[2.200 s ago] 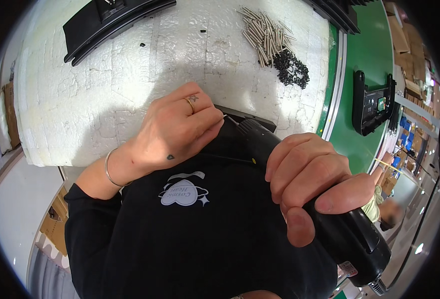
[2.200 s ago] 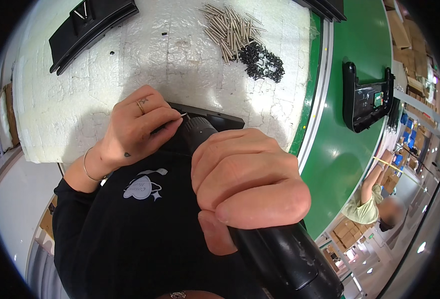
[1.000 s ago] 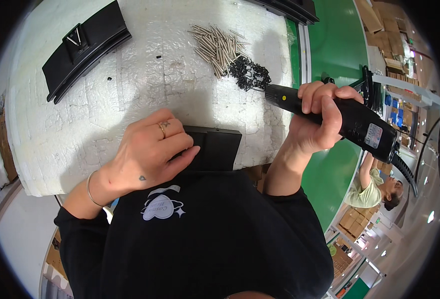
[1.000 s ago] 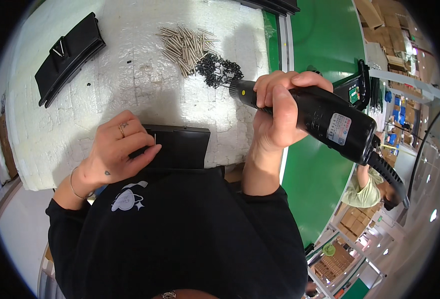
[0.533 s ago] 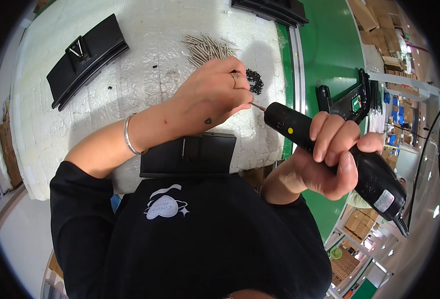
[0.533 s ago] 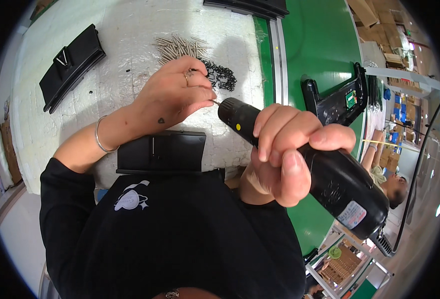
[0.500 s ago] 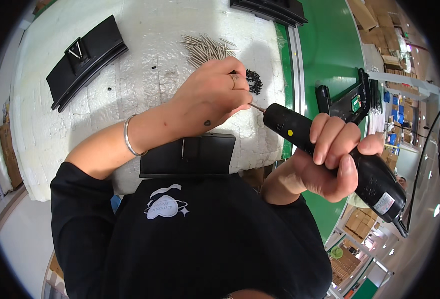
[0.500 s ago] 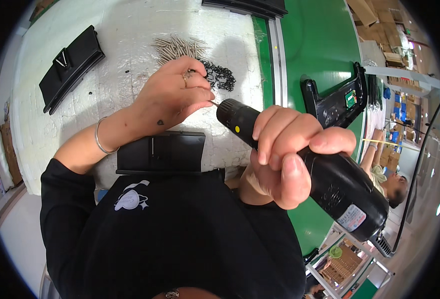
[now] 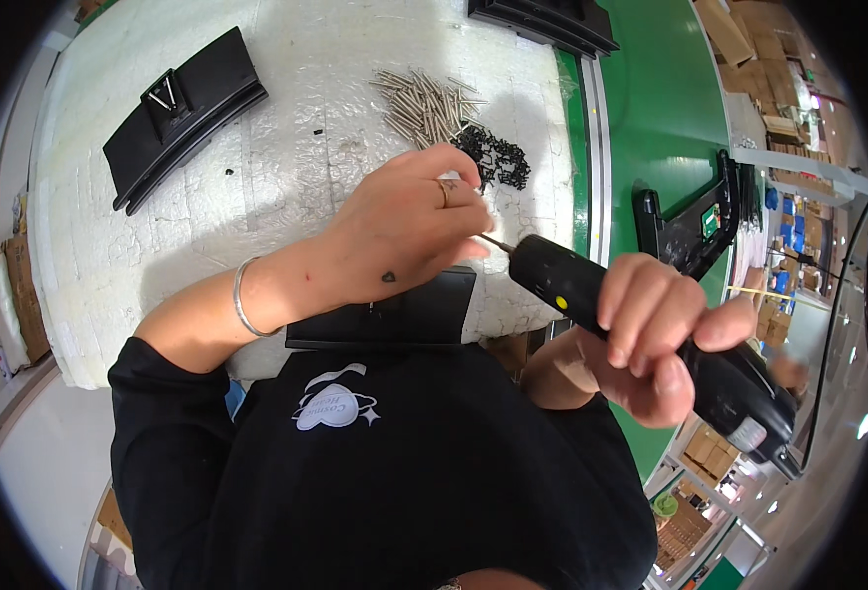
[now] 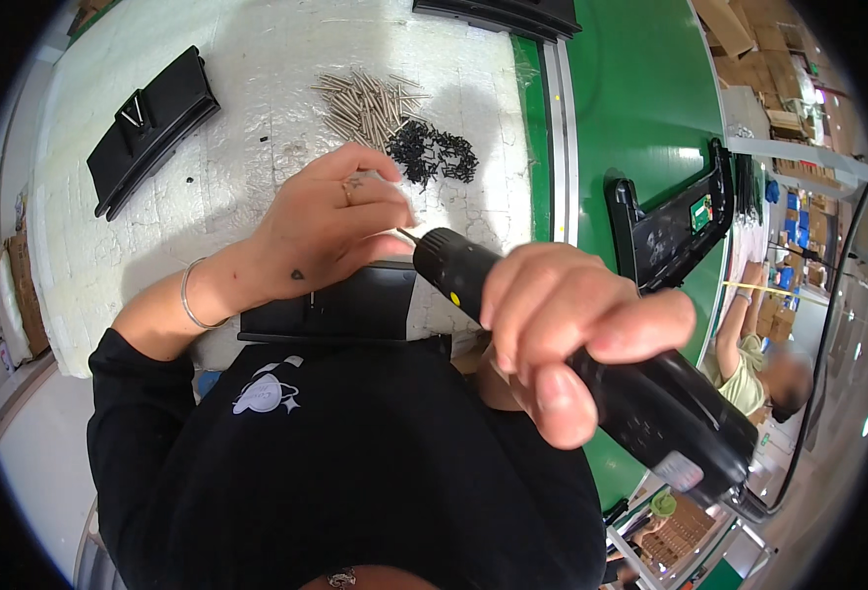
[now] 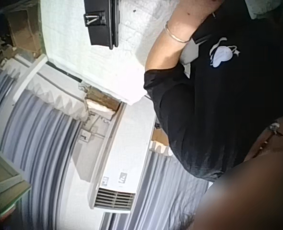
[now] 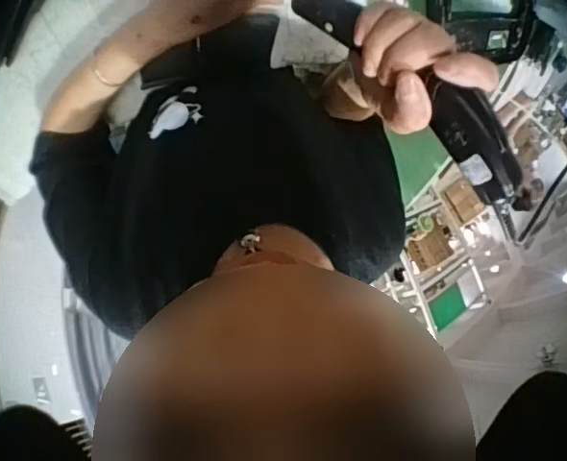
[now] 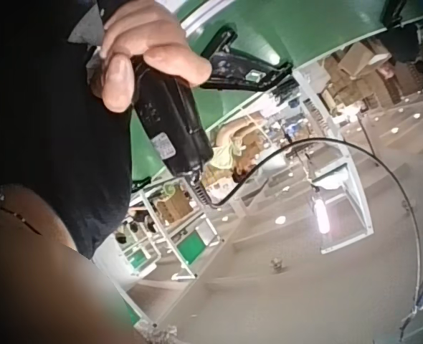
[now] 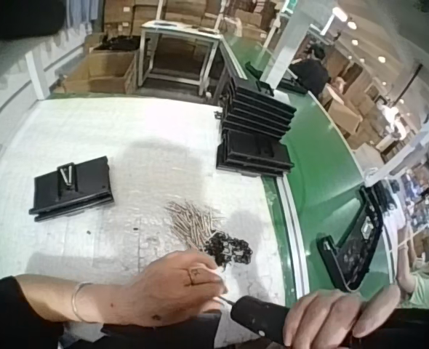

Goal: Using an electric screwdriver and manual dexterity to assemble plastic housing components with pins and screws.

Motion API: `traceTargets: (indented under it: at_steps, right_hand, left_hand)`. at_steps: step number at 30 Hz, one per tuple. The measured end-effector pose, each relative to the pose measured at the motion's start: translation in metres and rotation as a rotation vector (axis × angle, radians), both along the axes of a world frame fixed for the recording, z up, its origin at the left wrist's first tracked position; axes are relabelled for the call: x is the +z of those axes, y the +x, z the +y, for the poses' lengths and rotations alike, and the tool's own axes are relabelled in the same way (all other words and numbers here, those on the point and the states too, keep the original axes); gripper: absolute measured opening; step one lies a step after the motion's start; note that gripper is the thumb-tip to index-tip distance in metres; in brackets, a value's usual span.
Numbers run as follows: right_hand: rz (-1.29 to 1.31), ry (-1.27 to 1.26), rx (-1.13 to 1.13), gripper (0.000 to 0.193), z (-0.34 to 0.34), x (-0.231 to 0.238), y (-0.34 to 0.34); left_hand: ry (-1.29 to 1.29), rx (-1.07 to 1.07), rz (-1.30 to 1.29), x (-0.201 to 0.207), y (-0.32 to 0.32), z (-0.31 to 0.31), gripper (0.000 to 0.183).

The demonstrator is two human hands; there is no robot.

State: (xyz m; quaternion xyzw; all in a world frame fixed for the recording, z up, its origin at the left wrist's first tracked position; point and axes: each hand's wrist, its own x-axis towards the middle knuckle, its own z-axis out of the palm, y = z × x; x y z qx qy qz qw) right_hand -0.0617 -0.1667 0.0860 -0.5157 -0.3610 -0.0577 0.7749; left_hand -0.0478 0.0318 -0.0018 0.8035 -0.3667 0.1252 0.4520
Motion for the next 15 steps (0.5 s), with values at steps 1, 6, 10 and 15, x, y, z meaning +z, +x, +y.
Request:
traceTargets:
  at_steps: [1, 6, 10, 15]
  right_hand:
    - [0.033, 0.006, -0.001, 0.025, 0.004, -0.004, 0.0]
    - [0.101, 0.01, -0.134, 0.024, 0.003, -0.015, -0.001]
    - [0.096, 0.027, -0.143, 0.024, 0.001, -0.014, -0.002]
    - [0.098, 0.015, -0.101, 0.024, 0.004, -0.014, -0.004]
  left_hand:
    - [0.003, 0.007, -0.001, 0.0, 0.001, 0.003, 0.022]
    - [0.183, 0.186, -0.048, -0.019, 0.039, 0.047, 0.018]
    - [0.433, 0.115, -0.179, -0.024, 0.063, 0.062, 0.01]
    - [0.701, -0.047, -0.224, -0.007, 0.083, 0.061, 0.008]
